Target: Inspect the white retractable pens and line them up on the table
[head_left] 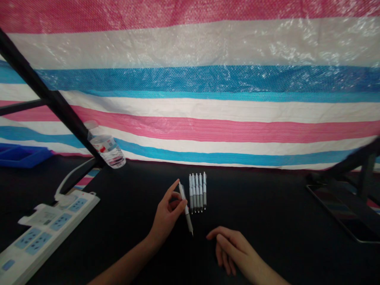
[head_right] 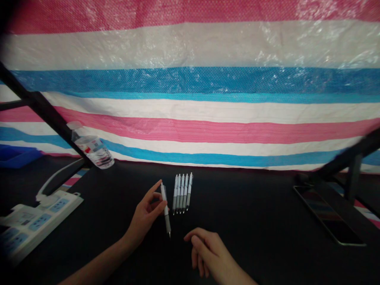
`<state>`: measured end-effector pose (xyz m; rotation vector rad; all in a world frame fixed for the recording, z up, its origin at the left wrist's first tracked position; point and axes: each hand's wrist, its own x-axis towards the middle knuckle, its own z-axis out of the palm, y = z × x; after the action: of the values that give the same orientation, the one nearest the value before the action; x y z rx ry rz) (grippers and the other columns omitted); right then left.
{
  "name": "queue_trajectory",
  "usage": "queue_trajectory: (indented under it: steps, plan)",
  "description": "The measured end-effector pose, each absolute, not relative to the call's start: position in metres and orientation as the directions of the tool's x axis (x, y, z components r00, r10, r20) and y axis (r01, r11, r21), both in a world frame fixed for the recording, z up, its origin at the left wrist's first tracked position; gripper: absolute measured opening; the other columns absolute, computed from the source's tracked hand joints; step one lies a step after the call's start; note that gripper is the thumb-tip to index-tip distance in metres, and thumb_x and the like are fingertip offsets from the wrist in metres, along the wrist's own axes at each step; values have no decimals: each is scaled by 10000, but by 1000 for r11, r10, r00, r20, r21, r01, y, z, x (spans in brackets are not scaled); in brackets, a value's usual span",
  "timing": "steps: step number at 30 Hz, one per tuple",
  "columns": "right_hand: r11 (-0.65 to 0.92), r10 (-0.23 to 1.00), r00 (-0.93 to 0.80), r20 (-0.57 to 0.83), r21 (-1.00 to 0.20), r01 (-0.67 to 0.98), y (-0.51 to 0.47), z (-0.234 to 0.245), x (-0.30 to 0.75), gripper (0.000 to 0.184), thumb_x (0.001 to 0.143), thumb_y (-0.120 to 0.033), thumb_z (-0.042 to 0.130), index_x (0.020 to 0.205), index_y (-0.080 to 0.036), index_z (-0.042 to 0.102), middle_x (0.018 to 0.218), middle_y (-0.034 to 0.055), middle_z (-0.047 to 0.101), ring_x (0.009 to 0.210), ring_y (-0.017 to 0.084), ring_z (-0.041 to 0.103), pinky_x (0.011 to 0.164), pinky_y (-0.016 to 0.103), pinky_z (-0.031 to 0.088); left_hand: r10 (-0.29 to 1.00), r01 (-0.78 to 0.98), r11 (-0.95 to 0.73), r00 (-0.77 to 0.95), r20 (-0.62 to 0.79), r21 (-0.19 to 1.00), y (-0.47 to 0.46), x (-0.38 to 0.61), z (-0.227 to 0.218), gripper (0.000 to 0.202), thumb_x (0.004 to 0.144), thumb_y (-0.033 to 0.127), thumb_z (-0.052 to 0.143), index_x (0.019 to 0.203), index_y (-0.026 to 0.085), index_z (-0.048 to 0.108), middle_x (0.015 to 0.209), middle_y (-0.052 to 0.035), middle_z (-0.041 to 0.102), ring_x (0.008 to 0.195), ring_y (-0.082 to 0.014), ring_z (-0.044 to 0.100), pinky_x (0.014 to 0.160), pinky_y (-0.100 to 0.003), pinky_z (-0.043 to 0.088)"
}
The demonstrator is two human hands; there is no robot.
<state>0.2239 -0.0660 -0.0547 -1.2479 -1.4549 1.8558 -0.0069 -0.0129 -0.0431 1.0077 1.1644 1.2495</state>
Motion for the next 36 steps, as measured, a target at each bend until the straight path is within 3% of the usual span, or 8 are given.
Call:
queue_trajectory:
  steps: [7,14,18,25,29,33,36]
  plan:
    - [-327,792,-492,-360,-932,156,-65,-55,224,638,894,-719,455,1072,-128,621,611,-16,586,398,61,452,388,166,330,991,-107,71,-101,-82,992,-5,-12,-48,805,796,344,749,1501,220,381,878,23,622,732,-166,673,695,-313,575]
    - [-318,793,-493,-357,-934,164,-66,-58,224,648,898,-729,439,1072,-132,621,609,-18,585,394,62,450,389,168,338,981,-53,23,-193,-33,998,1,-16,-51,640,792,356,749,1368,190,525,976,-32,667,913,-222,701,869,-388,570]
    - [-313,796,-490,-356,-934,170,-67,-58,224,626,903,-720,441,1054,-140,622,608,-18,584,393,61,447,384,166,327,991,-60,-20,-134,12,998,2,-15,-53,626,808,348,727,1372,201,501,1109,-84,683,1076,-258,682,1028,-469,493]
    - [-239,827,-462,-321,-944,227,-67,-52,225,606,923,-693,433,1087,-143,627,646,-11,574,456,87,489,407,183,345,999,26,-40,19,40,999,0,-15,-60,556,794,207,686,1329,213,535,1196,-107,644,1131,-263,647,1031,-485,498]
    - [-33,886,-422,-192,-934,356,-66,-44,230,452,992,-554,427,1091,-177,656,731,17,617,630,141,575,556,244,429,987,228,-157,77,143,961,-6,-14,-58,486,826,137,600,1303,221,561,1185,-95,643,1104,-245,640,1000,-455,518]
    - [139,933,-358,-27,-893,429,-62,-40,234,300,1008,-424,460,1080,-210,657,920,61,655,826,200,620,730,320,482,955,428,-295,91,283,855,-9,-14,-55,448,817,103,585,1247,229,598,1176,-93,652,1131,-276,609,1033,-502,465]
    - [227,937,-342,74,-872,433,-58,-42,235,228,1007,-346,466,1093,-219,635,1037,91,641,975,235,610,859,370,492,945,509,-308,68,320,803,-8,-16,-56,406,805,113,607,1193,228,621,1186,-97,652,1163,-305,587,1049,-531,434]
